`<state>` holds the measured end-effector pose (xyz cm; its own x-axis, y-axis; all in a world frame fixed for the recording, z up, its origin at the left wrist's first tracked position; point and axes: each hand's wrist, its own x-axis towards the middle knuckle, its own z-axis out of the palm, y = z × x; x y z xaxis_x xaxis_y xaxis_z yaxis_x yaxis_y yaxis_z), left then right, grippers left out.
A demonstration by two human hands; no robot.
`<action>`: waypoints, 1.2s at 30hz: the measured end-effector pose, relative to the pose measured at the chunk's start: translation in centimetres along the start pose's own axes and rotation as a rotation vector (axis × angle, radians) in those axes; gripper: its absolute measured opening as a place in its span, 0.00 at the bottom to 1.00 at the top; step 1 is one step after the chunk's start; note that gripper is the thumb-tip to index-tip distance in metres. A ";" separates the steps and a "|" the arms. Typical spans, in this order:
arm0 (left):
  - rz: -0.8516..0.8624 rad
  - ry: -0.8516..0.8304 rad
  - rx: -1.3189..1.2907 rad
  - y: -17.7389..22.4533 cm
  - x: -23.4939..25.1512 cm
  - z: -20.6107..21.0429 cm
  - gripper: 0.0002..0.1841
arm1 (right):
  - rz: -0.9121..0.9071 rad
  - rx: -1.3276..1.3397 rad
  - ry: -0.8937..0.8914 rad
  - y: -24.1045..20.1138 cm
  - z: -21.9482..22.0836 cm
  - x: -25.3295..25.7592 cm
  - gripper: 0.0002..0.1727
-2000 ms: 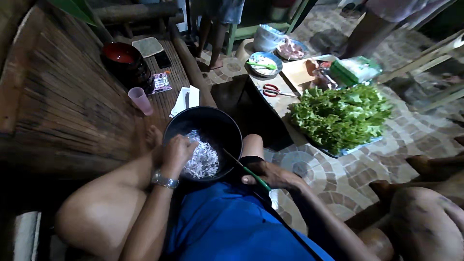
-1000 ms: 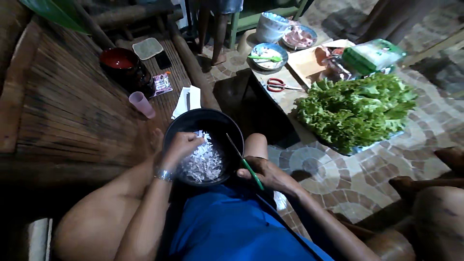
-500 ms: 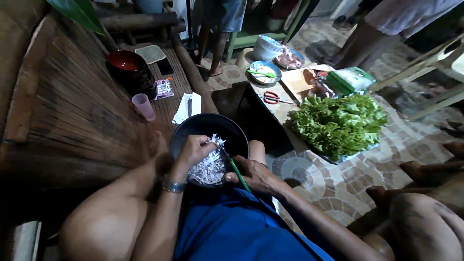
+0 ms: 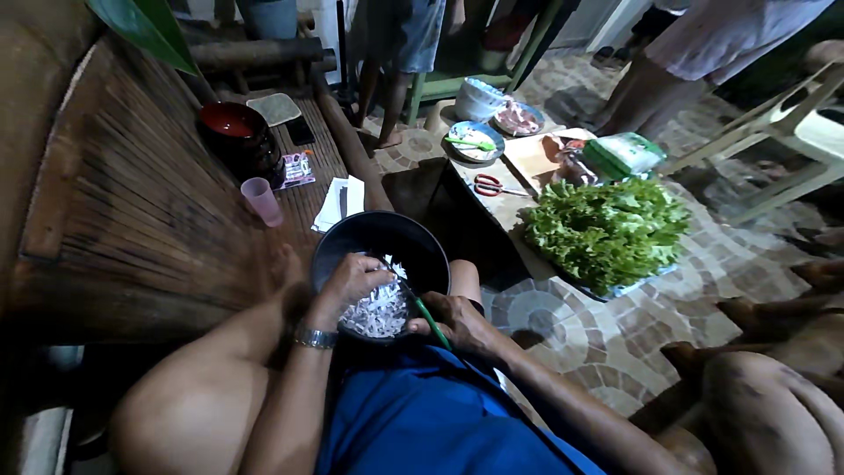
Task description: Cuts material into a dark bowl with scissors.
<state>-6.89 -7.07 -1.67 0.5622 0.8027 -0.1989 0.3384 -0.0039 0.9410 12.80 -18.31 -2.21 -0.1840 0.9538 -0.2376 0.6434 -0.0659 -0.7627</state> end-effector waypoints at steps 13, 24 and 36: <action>-0.097 -0.038 -0.063 -0.7 0.5 0.2 0.13 | 0.000 0.014 -0.038 0.3 -0.4 0.4 0.30; -0.156 0.497 -0.559 0.6 0.0 1.8 0.07 | 0.255 -0.143 -0.135 -2.2 -1.1 -0.5 0.43; -0.027 0.556 -0.608 1.0 -0.2 4.5 0.11 | 0.220 -0.209 -0.085 -3.9 -0.9 1.3 0.44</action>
<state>-3.30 -9.92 -1.95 0.0503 0.9766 -0.2090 -0.2110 0.2149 0.9536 10.75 -16.59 1.03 -0.0794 0.8950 -0.4389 0.8118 -0.1974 -0.5495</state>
